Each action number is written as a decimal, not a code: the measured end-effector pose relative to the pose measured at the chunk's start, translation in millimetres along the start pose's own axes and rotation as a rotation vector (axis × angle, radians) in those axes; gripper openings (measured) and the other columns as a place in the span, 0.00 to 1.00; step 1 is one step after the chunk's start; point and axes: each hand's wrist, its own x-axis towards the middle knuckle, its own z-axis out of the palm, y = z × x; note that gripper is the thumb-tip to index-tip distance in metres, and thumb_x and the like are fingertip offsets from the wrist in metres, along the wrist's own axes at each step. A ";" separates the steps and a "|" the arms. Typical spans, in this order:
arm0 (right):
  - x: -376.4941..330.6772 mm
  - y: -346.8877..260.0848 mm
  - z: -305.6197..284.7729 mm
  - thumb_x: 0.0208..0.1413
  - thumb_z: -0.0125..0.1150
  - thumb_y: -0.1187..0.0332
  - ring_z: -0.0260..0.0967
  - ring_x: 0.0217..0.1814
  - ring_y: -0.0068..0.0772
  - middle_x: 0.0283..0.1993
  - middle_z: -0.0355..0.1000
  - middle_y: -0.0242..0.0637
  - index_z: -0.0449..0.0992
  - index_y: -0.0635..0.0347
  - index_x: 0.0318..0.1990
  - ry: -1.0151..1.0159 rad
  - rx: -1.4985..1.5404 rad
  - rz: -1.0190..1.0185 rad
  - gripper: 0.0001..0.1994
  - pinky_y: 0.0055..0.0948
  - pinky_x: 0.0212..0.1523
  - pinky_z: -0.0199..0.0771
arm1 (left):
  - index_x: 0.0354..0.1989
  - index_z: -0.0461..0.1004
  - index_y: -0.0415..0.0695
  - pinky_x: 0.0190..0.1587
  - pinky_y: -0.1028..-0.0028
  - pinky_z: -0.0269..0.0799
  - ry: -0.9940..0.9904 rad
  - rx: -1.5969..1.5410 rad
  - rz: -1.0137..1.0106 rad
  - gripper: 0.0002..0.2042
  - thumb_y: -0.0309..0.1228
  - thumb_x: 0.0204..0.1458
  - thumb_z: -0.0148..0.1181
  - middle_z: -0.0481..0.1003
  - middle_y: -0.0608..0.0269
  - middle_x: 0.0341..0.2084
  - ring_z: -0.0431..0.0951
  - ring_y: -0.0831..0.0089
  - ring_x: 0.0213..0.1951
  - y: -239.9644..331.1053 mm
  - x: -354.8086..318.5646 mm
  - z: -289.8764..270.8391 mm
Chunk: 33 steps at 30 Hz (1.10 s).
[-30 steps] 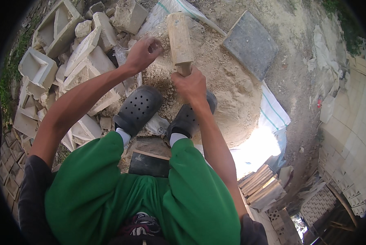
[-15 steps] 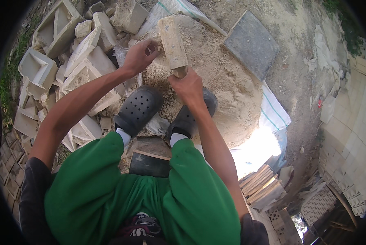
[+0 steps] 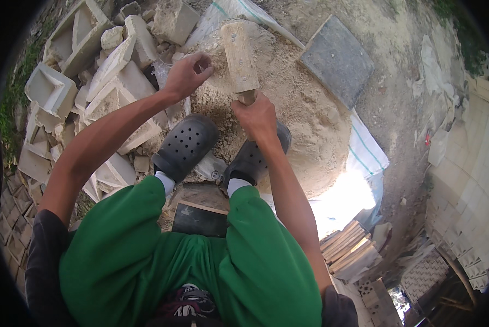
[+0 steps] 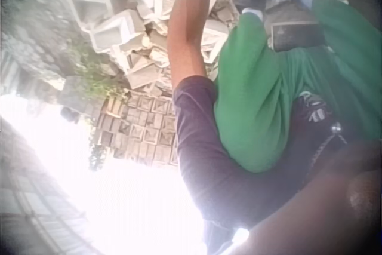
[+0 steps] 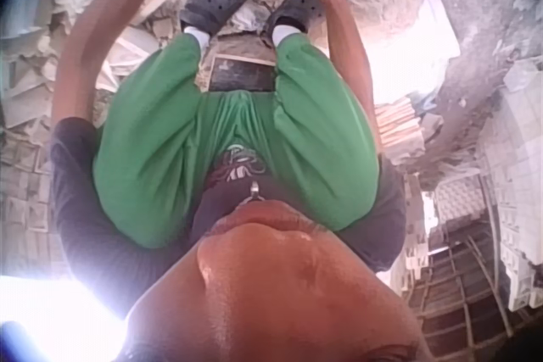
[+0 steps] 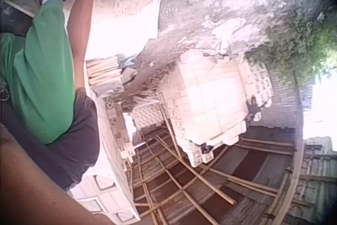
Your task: The person uses a wooden mallet to repeatedly strike a small piece of stone on a pile of sand. The person holds the stone with one hand and strikes it with the mallet in the other hand, breaking it into smaller fragments.
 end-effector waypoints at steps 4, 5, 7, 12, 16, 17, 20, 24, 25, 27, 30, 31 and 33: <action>-11.6 -7.5 -14.4 0.45 0.67 0.57 0.80 0.45 0.53 0.38 0.80 0.56 0.79 0.70 0.43 0.056 0.077 -0.046 0.24 0.42 0.48 0.76 | 0.41 0.78 0.43 0.38 0.66 0.77 -0.006 0.021 -0.024 0.16 0.41 0.51 0.66 0.82 0.58 0.31 0.82 0.64 0.33 -2.2 -1.3 -4.2; -13.8 -7.0 -15.1 0.45 0.68 0.57 0.80 0.45 0.52 0.37 0.80 0.55 0.79 0.70 0.42 0.097 0.094 -0.087 0.24 0.42 0.48 0.76 | 0.40 0.77 0.43 0.38 0.66 0.77 -0.004 0.020 -0.024 0.16 0.41 0.50 0.66 0.81 0.58 0.30 0.82 0.65 0.33 -1.4 -1.3 -5.4; -15.8 -4.9 -13.0 0.45 0.68 0.57 0.81 0.44 0.50 0.36 0.80 0.55 0.79 0.70 0.42 0.120 0.178 -0.163 0.23 0.41 0.47 0.77 | 0.39 0.77 0.43 0.38 0.66 0.77 0.002 0.020 -0.026 0.16 0.41 0.49 0.67 0.81 0.58 0.30 0.82 0.65 0.32 -0.5 -2.6 -7.9; 2.6 15.5 3.7 0.46 0.68 0.59 0.81 0.38 0.49 0.34 0.80 0.54 0.78 0.71 0.41 0.102 0.106 -0.146 0.21 0.40 0.40 0.78 | 0.37 0.76 0.42 0.36 0.67 0.76 0.034 0.018 0.021 0.15 0.40 0.48 0.67 0.80 0.59 0.27 0.81 0.66 0.30 4.2 0.2 -3.4; 1.9 4.1 -3.9 0.47 0.68 0.62 0.81 0.29 0.42 0.32 0.80 0.49 0.78 0.70 0.41 0.001 0.082 -0.001 0.19 0.36 0.34 0.78 | 0.36 0.76 0.42 0.35 0.67 0.75 0.021 0.021 -0.039 0.15 0.41 0.48 0.67 0.80 0.59 0.27 0.81 0.66 0.30 6.6 -4.5 -8.3; -2.2 -2.1 -10.3 0.48 0.68 0.62 0.80 0.27 0.40 0.32 0.80 0.48 0.78 0.69 0.42 -0.031 0.130 0.033 0.19 0.35 0.33 0.78 | 0.37 0.77 0.43 0.35 0.67 0.75 0.033 0.020 -0.027 0.15 0.41 0.48 0.67 0.80 0.60 0.27 0.81 0.66 0.30 8.4 -3.9 -9.0; -3.7 1.7 -17.8 0.48 0.68 0.62 0.78 0.22 0.34 0.30 0.79 0.44 0.78 0.69 0.41 0.085 0.216 -0.050 0.19 0.32 0.31 0.78 | 0.38 0.78 0.44 0.35 0.67 0.75 0.053 0.018 0.046 0.14 0.42 0.51 0.66 0.80 0.60 0.28 0.80 0.66 0.31 16.9 1.2 -7.0; -18.8 -10.1 -33.3 0.48 0.68 0.62 0.78 0.22 0.32 0.27 0.79 0.43 0.77 0.70 0.40 0.123 0.258 -0.049 0.19 0.32 0.29 0.77 | 0.43 0.79 0.44 0.39 0.67 0.75 0.072 0.144 0.187 0.14 0.41 0.56 0.63 0.79 0.59 0.35 0.79 0.65 0.34 23.4 12.4 2.3; -22.6 -12.4 -34.8 0.48 0.68 0.62 0.78 0.22 0.32 0.27 0.78 0.43 0.77 0.70 0.40 0.129 0.264 -0.051 0.18 0.32 0.29 0.77 | 0.44 0.80 0.45 0.40 0.67 0.75 0.083 0.204 0.211 0.14 0.41 0.57 0.62 0.79 0.59 0.38 0.79 0.65 0.35 21.5 11.7 4.2; -27.2 -16.2 -39.2 0.48 0.69 0.61 0.78 0.23 0.32 0.27 0.78 0.43 0.77 0.70 0.39 0.146 0.255 -0.064 0.18 0.32 0.29 0.77 | 0.46 0.79 0.45 0.41 0.67 0.75 0.093 0.187 0.211 0.13 0.39 0.57 0.62 0.78 0.58 0.41 0.79 0.65 0.37 22.5 11.5 5.4; -30.9 -18.5 -38.4 0.49 0.69 0.62 0.77 0.23 0.31 0.27 0.78 0.43 0.77 0.70 0.40 0.126 0.231 -0.164 0.18 0.32 0.27 0.76 | 0.45 0.79 0.46 0.43 0.63 0.75 0.122 0.108 0.175 0.11 0.36 0.57 0.60 0.77 0.57 0.42 0.80 0.59 0.39 16.3 5.7 2.0; -30.8 -17.3 -33.3 0.50 0.69 0.64 0.77 0.23 0.30 0.27 0.77 0.41 0.77 0.70 0.40 0.102 0.238 -0.243 0.17 0.31 0.26 0.76 | 0.45 0.79 0.47 0.43 0.62 0.76 0.136 0.074 0.155 0.10 0.35 0.58 0.59 0.77 0.57 0.42 0.80 0.56 0.40 11.6 2.3 -2.3; -28.5 -12.5 -18.1 0.51 0.69 0.64 0.76 0.23 0.30 0.27 0.77 0.40 0.77 0.70 0.40 0.102 0.193 -0.358 0.17 0.32 0.26 0.77 | 0.45 0.79 0.46 0.45 0.62 0.76 0.232 0.059 0.097 0.10 0.32 0.58 0.57 0.77 0.55 0.43 0.80 0.55 0.40 -9.3 2.2 -6.8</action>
